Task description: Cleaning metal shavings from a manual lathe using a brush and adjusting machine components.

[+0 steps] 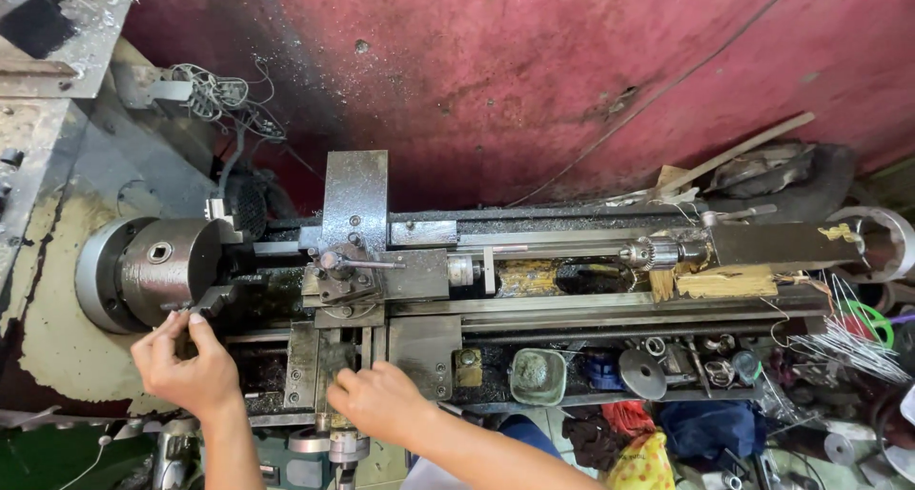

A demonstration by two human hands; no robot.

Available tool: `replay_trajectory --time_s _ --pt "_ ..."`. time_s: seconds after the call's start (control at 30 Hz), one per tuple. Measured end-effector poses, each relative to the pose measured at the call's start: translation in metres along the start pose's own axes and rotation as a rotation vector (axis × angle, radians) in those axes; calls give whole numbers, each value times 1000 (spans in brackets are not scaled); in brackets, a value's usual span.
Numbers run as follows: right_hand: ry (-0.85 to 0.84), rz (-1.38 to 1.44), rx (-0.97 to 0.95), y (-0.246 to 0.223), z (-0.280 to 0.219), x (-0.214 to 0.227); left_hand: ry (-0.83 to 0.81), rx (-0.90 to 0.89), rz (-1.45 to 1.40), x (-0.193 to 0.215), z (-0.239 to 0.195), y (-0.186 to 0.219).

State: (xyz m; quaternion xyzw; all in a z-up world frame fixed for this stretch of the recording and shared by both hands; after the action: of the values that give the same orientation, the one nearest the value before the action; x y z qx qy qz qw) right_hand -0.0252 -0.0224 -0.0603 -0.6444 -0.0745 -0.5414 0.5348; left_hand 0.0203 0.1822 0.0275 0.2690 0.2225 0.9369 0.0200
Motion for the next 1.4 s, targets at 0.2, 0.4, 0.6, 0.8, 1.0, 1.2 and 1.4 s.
replay_trajectory --time_s 0.2,0.4,0.6,0.8,1.0,1.2,1.4 --pt "-75 187 -84 -6 12 33 9 -4 -10 1 0 -1" --pt "181 -37 20 14 7 20 -8 12 -36 3 2 5" --pt "33 -42 74 -16 -14 -5 -18 23 -46 4 1 2" --pt "-40 118 105 -43 -44 -5 -34 17 -65 3 2 0" --pt "179 168 -113 6 -42 74 -61 26 -72 3 3 -2" --pt "500 184 -293 38 -77 188 -89 25 -82 5 4 -2" --pt "463 -119 -183 75 -55 202 -107 48 -90 6 4 0"
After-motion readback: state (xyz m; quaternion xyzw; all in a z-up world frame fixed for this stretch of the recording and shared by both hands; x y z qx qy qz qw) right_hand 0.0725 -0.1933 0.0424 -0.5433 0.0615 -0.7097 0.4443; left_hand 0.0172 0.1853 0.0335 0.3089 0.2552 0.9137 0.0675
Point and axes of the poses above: each hand's wrist, its own z-axis towards the middle knuckle, its own x-axis out of the back of the hand, y = z × x, the point moved 9 cm from there along z, towards the middle knuckle, and after that the axes turned 12 degrees about z, right-handed, at the moved point
